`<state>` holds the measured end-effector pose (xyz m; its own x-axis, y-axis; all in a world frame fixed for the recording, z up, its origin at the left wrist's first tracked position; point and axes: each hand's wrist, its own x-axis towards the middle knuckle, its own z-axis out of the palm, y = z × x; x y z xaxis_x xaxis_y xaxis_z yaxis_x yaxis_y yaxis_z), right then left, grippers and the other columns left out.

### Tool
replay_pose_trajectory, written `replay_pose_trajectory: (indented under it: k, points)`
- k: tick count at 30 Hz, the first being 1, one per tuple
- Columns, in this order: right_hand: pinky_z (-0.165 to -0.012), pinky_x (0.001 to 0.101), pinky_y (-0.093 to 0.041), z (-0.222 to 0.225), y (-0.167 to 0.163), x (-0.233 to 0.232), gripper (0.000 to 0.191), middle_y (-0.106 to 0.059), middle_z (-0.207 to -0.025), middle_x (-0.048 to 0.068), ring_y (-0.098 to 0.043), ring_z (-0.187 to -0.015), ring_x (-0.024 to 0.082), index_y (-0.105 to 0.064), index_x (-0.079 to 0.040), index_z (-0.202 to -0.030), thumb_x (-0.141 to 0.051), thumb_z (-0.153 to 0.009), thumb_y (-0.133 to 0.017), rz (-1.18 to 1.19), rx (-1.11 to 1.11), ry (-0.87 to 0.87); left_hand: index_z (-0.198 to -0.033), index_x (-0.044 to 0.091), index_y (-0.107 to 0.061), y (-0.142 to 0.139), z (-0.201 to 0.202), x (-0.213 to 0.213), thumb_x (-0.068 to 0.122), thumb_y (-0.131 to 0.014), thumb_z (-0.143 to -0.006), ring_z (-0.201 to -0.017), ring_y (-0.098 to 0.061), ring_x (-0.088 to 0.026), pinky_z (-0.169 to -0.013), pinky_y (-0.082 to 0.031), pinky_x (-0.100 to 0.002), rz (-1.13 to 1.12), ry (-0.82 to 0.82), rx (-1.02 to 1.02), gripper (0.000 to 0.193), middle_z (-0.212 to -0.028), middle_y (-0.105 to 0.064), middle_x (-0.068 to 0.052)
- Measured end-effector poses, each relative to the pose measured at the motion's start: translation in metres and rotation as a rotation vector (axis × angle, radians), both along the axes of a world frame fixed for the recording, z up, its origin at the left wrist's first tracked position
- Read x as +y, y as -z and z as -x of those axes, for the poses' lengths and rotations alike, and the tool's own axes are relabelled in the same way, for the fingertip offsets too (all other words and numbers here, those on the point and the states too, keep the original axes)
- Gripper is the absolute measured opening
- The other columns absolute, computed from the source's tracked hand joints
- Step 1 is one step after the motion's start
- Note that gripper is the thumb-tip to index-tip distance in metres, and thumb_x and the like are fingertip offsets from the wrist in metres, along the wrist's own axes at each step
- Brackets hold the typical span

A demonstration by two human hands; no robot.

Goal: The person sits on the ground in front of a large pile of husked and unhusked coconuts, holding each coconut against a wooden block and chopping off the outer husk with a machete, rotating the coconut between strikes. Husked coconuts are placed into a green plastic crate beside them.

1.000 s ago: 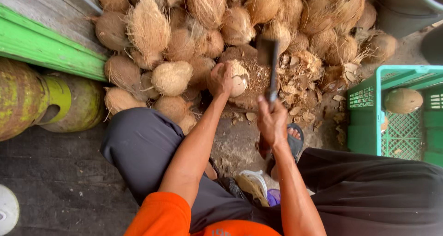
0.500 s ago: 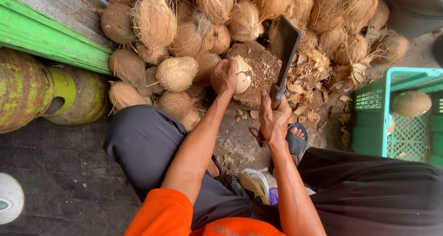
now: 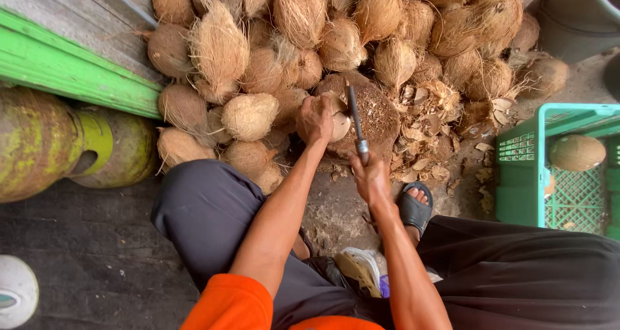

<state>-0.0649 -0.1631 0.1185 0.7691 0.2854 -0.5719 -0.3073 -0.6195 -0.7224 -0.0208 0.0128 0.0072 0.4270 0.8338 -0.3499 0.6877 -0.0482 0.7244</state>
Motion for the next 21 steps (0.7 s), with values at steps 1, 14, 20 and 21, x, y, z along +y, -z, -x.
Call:
replay_pose_trajectory:
  k: [1, 14, 20, 21]
  points:
    - [-0.038, 0.0328, -0.039, 0.000, 0.002, 0.000, 0.032, -0.051, -0.060, -0.001, -0.042, -0.046, 0.013, -0.059, -0.011, -0.082, -0.036, -0.103, -0.061, -0.062, -0.106, 0.026, -0.117, 0.014, -0.063, -0.003, -0.002, 0.000, 0.066, -0.047, -0.091, -0.096, -0.064, -0.029, -0.081, -0.053, -0.049, 0.006, -0.006, -0.011, 0.060, -0.104, -0.067, -0.012]
    - [-0.038, 0.0316, -0.039, -0.012, 0.040, -0.010, 0.041, -0.050, -0.060, 0.001, -0.044, -0.046, 0.011, -0.052, -0.009, -0.079, -0.042, -0.104, -0.060, -0.136, -0.287, 0.076, -0.115, 0.017, -0.061, -0.007, 0.002, -0.006, 0.059, -0.048, -0.093, -0.098, -0.062, -0.030, -0.071, -0.055, -0.046, 0.007, -0.009, 0.030, 0.050, -0.111, -0.060, -0.014]
    - [-0.039, 0.0343, -0.037, -0.007, 0.061, -0.007, 0.039, -0.050, -0.059, 0.000, -0.043, -0.044, 0.012, -0.058, -0.009, -0.083, -0.043, -0.103, -0.059, -0.149, -0.076, -0.002, -0.116, 0.015, -0.064, -0.007, 0.003, -0.003, 0.060, -0.051, -0.092, -0.101, -0.063, -0.030, -0.083, -0.053, -0.049, -0.010, -0.009, -0.040, 0.053, -0.109, -0.067, -0.011]
    - [-0.038, 0.0352, -0.038, -0.008, 0.064, -0.009, 0.041, -0.051, -0.056, 0.000, -0.043, -0.041, 0.013, -0.059, -0.008, -0.080, -0.043, -0.102, -0.060, 0.050, 0.111, -0.036, -0.118, 0.015, -0.064, -0.008, 0.003, -0.002, 0.060, -0.051, -0.092, -0.102, -0.064, -0.030, -0.084, -0.052, -0.049, 0.021, -0.013, -0.042, 0.053, -0.109, -0.067, -0.011]
